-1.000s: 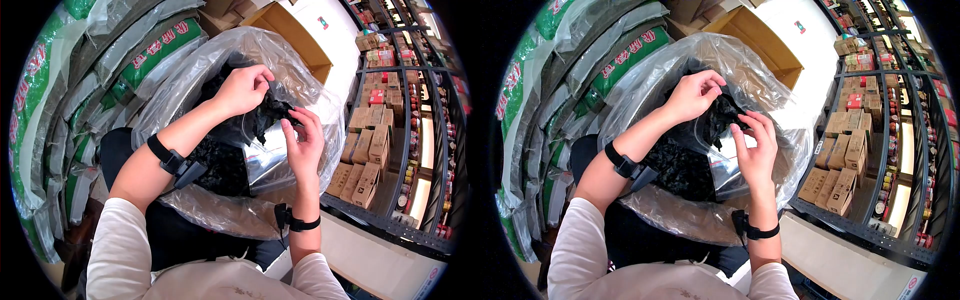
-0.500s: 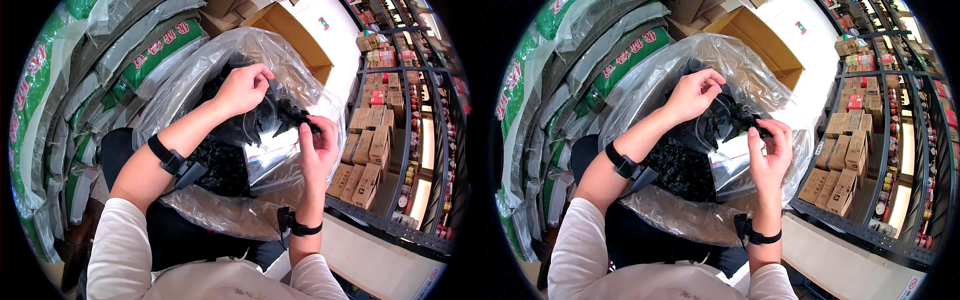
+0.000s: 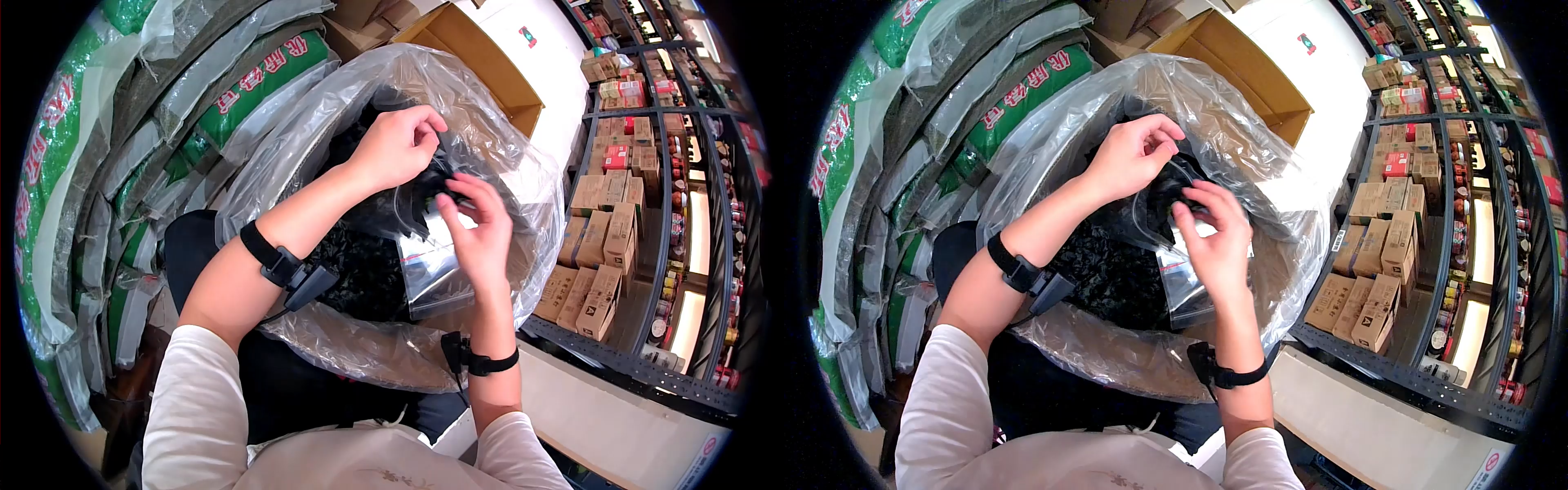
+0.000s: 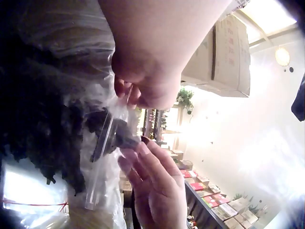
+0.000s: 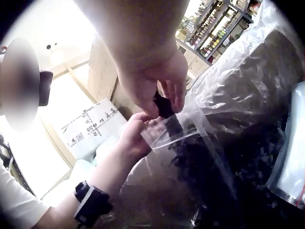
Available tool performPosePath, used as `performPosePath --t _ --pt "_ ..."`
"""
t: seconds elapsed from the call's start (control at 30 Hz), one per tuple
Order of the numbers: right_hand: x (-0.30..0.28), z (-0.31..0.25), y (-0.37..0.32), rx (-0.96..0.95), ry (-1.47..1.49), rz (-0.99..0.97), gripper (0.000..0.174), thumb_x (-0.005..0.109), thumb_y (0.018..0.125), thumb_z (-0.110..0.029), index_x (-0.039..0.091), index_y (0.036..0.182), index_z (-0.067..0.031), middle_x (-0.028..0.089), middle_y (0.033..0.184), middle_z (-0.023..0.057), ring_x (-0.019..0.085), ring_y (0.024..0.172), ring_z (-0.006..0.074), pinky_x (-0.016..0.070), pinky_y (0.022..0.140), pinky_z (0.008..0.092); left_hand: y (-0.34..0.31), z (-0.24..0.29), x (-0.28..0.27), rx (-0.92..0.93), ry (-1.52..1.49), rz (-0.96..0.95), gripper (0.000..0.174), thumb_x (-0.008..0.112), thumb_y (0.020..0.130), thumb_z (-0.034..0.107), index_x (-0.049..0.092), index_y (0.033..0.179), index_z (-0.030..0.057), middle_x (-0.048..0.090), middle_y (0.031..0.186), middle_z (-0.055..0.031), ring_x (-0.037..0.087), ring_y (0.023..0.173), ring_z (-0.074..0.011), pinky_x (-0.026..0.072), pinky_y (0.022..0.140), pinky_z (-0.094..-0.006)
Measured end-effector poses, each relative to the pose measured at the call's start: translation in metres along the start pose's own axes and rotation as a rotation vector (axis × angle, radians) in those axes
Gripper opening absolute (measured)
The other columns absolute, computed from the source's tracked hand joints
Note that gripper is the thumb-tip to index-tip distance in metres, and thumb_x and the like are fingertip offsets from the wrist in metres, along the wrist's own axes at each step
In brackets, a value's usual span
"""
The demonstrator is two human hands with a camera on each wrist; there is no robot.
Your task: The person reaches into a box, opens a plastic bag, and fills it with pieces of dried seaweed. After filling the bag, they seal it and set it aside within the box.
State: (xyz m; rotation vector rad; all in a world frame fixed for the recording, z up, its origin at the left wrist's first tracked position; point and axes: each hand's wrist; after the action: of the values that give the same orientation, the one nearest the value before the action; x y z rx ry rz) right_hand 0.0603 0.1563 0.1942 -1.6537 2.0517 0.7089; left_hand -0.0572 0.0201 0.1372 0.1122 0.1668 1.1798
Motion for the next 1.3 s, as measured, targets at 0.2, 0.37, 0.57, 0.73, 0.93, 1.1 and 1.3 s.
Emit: performPosePath --t 0.2,0.37,0.57,0.73,0.93,1.1,1.3 --pt "-0.007 -0.004 0.002 -0.178 -0.261 -0.011 0.021 0.072 0.080 -0.003 0.069 0.101 -0.0024 0.063 0.115 0.0135 0.064 0.103 0.0264 0.0525 0.085 0.0338 0.000 -0.002 0.002 -0.009 -0.002 0.030 0.016 0.059 0.086 0.005 0.064 0.100 -0.0001 0.068 0.082 -0.0084 0.066 0.074 -0.0126 0.0526 0.071 -0.0278" --pt "0.019 0.004 0.004 -0.098 -0.245 -0.147 0.023 0.067 0.079 0.003 0.067 0.101 -0.0030 0.060 0.122 0.0143 0.060 0.110 0.0319 0.0493 0.092 0.0376 -0.002 0.000 0.000 -0.007 0.019 -0.038 0.016 0.058 0.085 0.004 0.064 0.100 -0.0003 0.068 0.079 -0.0071 0.065 0.071 -0.0119 0.0521 0.068 -0.0275" --pt "0.008 -0.003 0.014 -0.218 -0.155 -0.139 0.019 0.063 0.079 0.009 0.065 0.095 -0.0023 0.063 0.121 0.0137 0.063 0.108 0.0323 0.0501 0.092 0.0379 -0.001 0.000 -0.001 -0.013 0.000 0.055 0.016 0.058 0.084 0.004 0.064 0.099 -0.0005 0.065 0.073 -0.0055 0.062 0.066 -0.0096 0.0514 0.065 -0.0268" --pt "0.022 0.020 0.028 -0.196 -0.107 -0.344 0.019 0.057 0.076 0.013 0.062 0.087 -0.0006 0.063 0.111 0.0176 0.062 0.101 0.0365 0.0500 0.086 0.0374 -0.003 0.001 0.001 -0.028 -0.011 0.004 0.016 0.058 0.082 0.003 0.064 0.096 -0.0004 0.066 0.072 -0.0051 0.062 0.065 -0.0091 0.0512 0.064 -0.0268" --pt "0.034 0.016 0.032 -0.200 -0.067 -0.462 0.018 0.059 0.085 0.001 0.065 0.101 0.0009 0.065 0.103 0.0173 0.063 0.097 0.0347 0.0488 0.085 0.0376 -0.003 0.000 -0.001 -0.022 0.014 0.017 0.017 0.059 0.079 0.004 0.064 0.095 -0.0003 0.066 0.071 -0.0052 0.063 0.065 -0.0103 0.0511 0.063 -0.0269" --pt "0.035 0.009 0.033 -0.247 -0.189 -0.226 0.018 0.058 0.082 0.002 0.064 0.099 0.0027 0.063 0.103 0.0206 0.061 0.096 0.0400 0.0491 0.083 0.0423 -0.002 0.001 -0.001 -0.017 0.013 0.056 0.016 0.059 0.080 0.004 0.064 0.094 -0.0004 0.065 0.070 -0.0051 0.062 0.063 -0.0102 0.0507 0.062 -0.0269" --pt "0.041 0.016 0.034 -0.168 -0.126 -0.309 0.011 0.063 0.082 -0.001 0.066 0.092 0.0034 0.066 0.089 0.0199 0.065 0.080 0.0342 0.0500 0.073 0.0360 -0.002 0.001 -0.001 0.008 0.044 0.059 0.016 0.060 0.079 0.005 0.065 0.094 0.0002 0.065 0.069 -0.0052 0.062 0.062 -0.0105 0.0503 0.062 -0.0270"
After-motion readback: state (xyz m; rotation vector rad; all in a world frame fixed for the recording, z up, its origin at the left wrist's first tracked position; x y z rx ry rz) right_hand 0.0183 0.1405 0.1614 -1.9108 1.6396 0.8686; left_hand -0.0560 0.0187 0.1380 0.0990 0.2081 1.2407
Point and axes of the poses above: each hand's wrist, its own y-axis towards the middle knuckle, its own x-axis out of the palm, z = x × y
